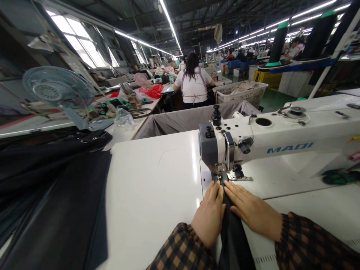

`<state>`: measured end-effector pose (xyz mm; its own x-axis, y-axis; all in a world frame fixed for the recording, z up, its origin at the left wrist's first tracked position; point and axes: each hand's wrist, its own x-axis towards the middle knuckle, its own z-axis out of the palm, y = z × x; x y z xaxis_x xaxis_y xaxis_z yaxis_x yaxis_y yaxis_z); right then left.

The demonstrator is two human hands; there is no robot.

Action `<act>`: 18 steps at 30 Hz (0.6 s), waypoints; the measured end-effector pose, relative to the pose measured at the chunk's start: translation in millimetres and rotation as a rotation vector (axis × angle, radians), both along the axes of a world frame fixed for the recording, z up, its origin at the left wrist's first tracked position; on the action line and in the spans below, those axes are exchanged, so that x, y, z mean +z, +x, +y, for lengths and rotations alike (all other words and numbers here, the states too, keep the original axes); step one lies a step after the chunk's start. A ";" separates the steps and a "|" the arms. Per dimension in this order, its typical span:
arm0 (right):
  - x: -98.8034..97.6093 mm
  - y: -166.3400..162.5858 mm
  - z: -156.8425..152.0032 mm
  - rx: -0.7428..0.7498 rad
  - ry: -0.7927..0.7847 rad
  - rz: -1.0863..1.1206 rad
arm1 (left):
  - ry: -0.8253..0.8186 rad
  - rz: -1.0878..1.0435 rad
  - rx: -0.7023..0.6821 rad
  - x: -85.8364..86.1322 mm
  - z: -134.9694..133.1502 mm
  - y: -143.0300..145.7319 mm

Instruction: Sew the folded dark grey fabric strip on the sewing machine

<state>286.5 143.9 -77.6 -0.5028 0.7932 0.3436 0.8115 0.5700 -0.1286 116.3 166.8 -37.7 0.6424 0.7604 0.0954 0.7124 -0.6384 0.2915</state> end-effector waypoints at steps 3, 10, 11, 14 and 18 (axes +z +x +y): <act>1.3 -1.9 -4.8 -0.011 0.000 0.020 | 0.010 -0.037 0.114 3.3 -10.6 7.8; 3.3 1.5 -21.1 -0.023 0.001 0.017 | -0.176 0.037 0.189 25.1 -27.5 14.9; 3.0 1.6 -21.6 -0.023 -0.001 0.031 | -0.211 0.070 0.192 25.4 -27.3 15.4; 1.5 -3.0 -22.9 -0.039 -0.013 0.065 | -0.261 0.094 0.207 21.8 -27.8 18.3; 1.1 -13.2 -27.8 -0.110 -0.013 0.072 | -0.230 0.024 0.244 14.7 -32.9 22.0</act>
